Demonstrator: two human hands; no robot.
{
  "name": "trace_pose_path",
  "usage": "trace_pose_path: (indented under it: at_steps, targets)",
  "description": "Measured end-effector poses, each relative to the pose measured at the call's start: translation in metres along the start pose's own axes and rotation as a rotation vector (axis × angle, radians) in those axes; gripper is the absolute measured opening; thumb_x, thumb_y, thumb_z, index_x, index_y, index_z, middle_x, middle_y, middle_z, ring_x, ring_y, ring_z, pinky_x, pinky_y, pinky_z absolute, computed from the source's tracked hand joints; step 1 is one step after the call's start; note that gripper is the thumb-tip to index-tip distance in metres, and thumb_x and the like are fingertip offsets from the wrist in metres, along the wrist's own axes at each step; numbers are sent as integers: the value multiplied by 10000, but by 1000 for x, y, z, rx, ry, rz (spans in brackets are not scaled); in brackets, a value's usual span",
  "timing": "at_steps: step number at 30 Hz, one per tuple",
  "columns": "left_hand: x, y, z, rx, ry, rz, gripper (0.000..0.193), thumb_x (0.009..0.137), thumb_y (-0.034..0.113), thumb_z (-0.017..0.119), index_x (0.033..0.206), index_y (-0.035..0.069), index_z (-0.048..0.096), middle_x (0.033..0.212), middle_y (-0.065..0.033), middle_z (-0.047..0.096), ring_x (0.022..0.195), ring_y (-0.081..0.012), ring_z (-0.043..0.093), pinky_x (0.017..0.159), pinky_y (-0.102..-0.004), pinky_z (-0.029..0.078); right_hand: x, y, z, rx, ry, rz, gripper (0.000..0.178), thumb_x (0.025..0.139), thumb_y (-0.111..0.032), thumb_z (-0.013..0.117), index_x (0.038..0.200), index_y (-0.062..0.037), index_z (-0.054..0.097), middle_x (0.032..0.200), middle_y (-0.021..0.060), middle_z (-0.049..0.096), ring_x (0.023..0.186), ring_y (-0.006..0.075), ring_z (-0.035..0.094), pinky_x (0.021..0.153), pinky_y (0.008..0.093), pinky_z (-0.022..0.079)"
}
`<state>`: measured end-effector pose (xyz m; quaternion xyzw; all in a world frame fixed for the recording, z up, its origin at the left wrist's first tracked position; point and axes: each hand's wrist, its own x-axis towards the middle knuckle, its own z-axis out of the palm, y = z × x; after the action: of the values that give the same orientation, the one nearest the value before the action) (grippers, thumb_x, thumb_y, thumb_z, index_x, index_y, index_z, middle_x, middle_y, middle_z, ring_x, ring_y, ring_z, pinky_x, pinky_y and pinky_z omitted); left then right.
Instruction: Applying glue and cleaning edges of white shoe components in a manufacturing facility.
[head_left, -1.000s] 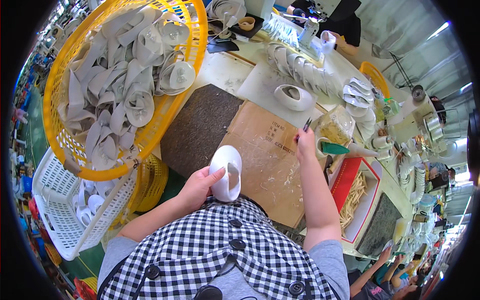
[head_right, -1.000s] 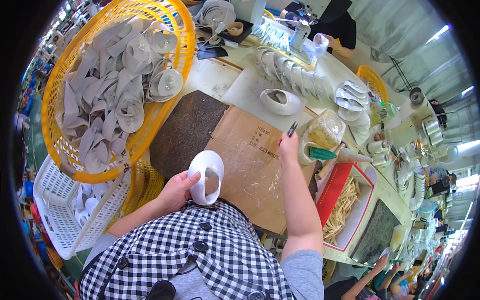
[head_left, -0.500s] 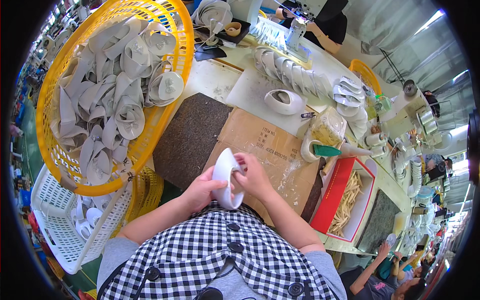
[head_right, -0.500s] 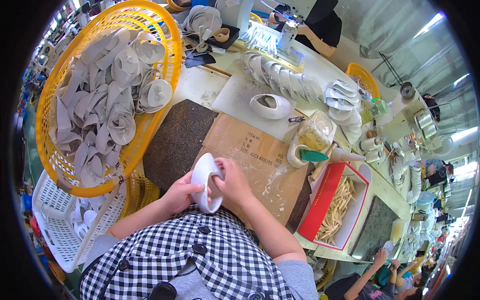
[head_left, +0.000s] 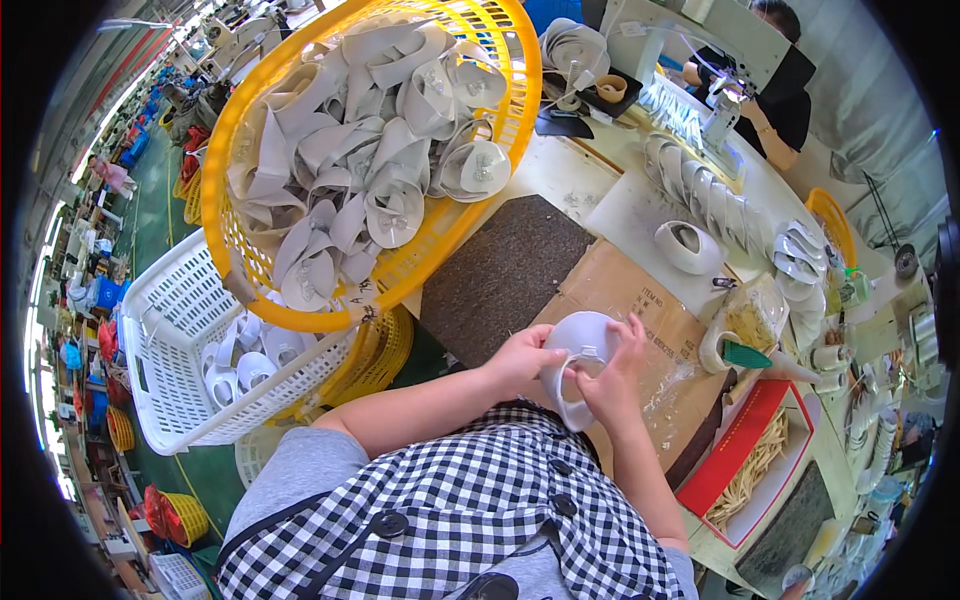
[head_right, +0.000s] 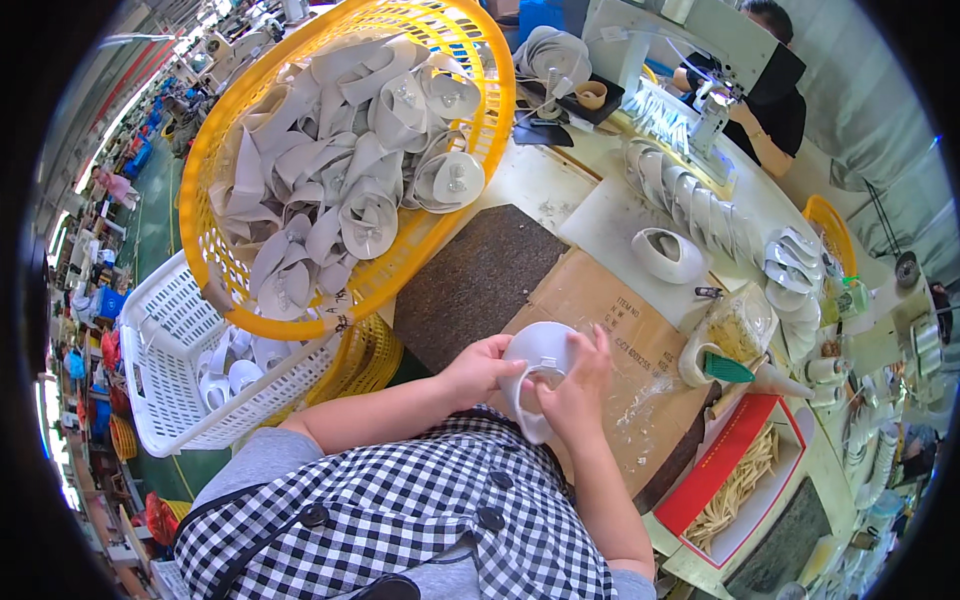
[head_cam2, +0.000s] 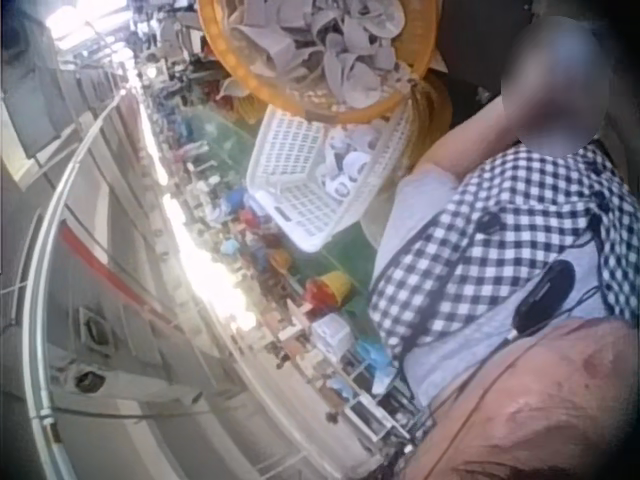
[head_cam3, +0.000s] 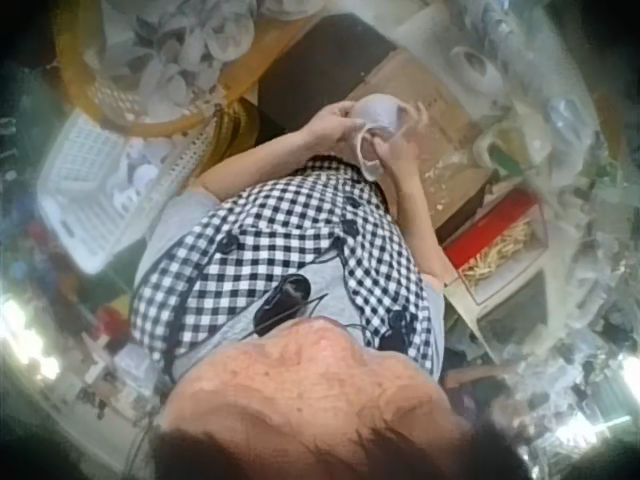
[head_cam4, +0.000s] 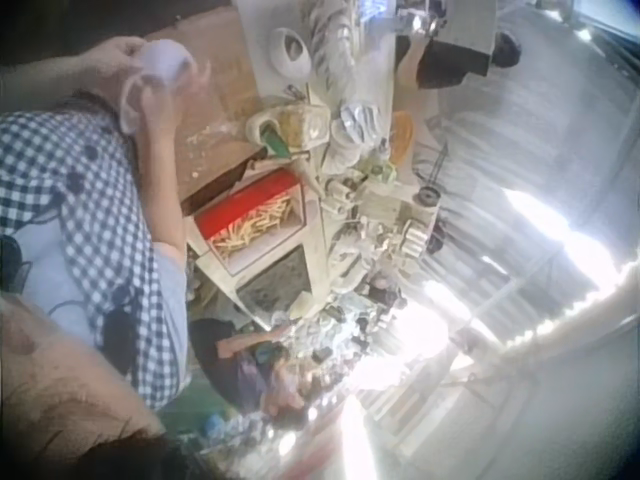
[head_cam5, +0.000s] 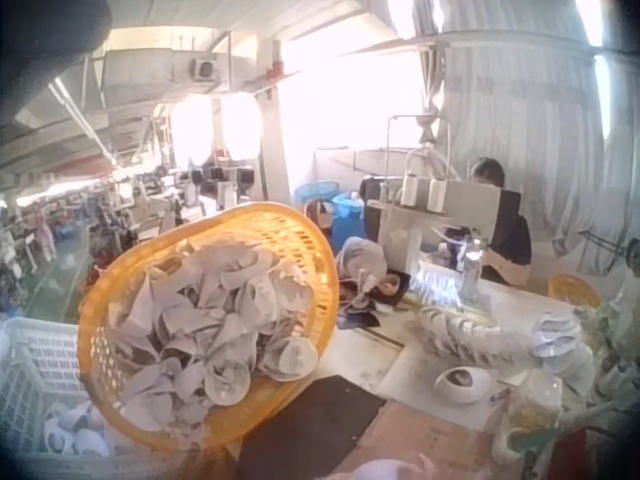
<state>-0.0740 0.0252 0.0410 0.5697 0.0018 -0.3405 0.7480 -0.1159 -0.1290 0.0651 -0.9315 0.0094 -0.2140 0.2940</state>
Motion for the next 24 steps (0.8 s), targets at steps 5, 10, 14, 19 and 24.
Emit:
trace_pose_path:
  at_steps: [5, 10, 14, 19, 24]
  targets:
    - [-10, 0, -9, -287, -126, -303, 330, 866, 70, 515, 1191, 35, 476, 1038, -88, 594, 831, -186, 629, 744, -347, 516, -14, 37, -8, 1239, -452, 883, 693, 708, -100, 754, 1295, -26, 393, 1075, 79, 554, 1012, 178, 535, 904, 297, 430]
    - [-14, 6, 3, -467, -219, -549, 421, 846, 201, 571, 1226, 45, 481, 1057, -97, 595, 910, -196, 600, 838, -333, 474, -30, 41, -3, 1338, -213, 704, 651, 724, -65, 725, 1290, -41, 403, 1136, 70, 539, 1059, 172, 518, 923, 296, 416]
    - [3, -3, 14, 25, -74, -204, 309, 921, 226, 508, 1167, 41, 537, 1021, -60, 595, 895, -120, 567, 810, -260, 459, -36, 51, 1, 1340, -153, 651, 614, 743, -50, 709, 1282, -58, 415, 1216, 80, 496, 1123, 184, 486, 952, 300, 397]
    - [36, 58, 6, 383, -26, 54, 202, 946, 147, 426, 1060, 27, 542, 779, -14, 573, 678, -84, 530, 617, -225, 441, -44, 122, -18, 875, 233, 768, 484, 805, -107, 677, 1222, -51, 439, 902, -8, 438, 833, 84, 433, 763, 217, 406]
    - [113, 27, -15, 667, 4, -29, 228, 934, 176, 436, 1059, 10, 528, 711, -47, 577, 639, -129, 542, 620, -288, 445, -17, 226, -65, 156, 780, 689, 421, 790, -96, 684, 1132, 1, 458, 913, 42, 487, 795, 138, 485, 749, 280, 430]
